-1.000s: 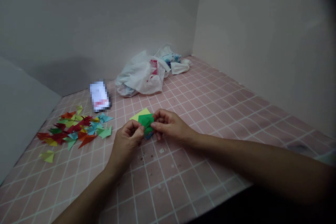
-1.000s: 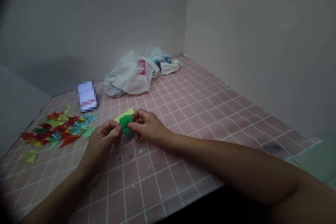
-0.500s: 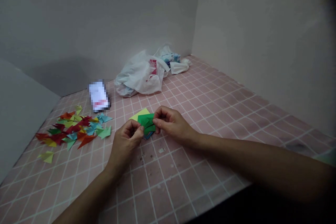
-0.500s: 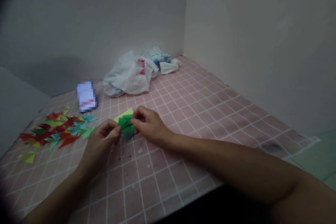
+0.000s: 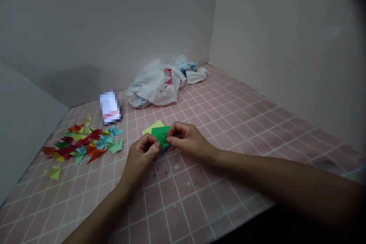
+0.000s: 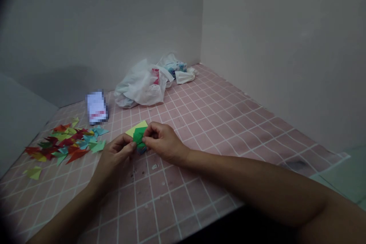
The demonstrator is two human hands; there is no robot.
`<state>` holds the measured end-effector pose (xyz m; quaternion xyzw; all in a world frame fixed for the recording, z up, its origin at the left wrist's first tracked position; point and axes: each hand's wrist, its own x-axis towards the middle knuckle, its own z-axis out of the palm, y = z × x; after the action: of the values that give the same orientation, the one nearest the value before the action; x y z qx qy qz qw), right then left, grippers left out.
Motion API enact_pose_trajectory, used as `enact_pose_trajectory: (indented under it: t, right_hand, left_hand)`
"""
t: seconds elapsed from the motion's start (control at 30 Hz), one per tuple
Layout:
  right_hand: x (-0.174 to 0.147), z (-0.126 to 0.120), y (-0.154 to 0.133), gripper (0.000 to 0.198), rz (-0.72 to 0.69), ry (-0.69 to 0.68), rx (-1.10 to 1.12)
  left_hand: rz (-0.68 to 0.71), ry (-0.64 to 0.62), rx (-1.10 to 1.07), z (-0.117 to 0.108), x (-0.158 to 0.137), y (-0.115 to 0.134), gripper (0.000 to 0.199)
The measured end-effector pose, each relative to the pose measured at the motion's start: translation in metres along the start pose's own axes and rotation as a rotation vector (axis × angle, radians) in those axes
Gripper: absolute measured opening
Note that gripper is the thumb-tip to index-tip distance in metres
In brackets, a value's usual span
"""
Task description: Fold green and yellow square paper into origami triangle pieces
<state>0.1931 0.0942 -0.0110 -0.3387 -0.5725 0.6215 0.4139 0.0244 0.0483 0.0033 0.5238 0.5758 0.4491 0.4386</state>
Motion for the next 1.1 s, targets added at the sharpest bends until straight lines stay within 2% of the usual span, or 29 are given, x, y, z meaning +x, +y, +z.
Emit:
enact_pose_trajectory:
  t: [0.17, 0.57, 1.1]
  right_hand:
    - [-0.001, 0.001, 0.002, 0.008, -0.036, -0.02, -0.11]
    - [-0.008, 0.003, 0.002, 0.008, -0.1, -0.003, -0.109]
    - [-0.014, 0.009, -0.001, 0.013, -0.073, 0.005, 0.018]
  left_hand:
    - [-0.08, -0.063, -0.103, 0.0, -0.001, -0.003, 0.022]
    - [-0.008, -0.038, -0.121, 0.005, -0.003, -0.001, 0.024]
    - [0.055, 0.041, -0.068, 0.012, -0.009, 0.0, 0.02]
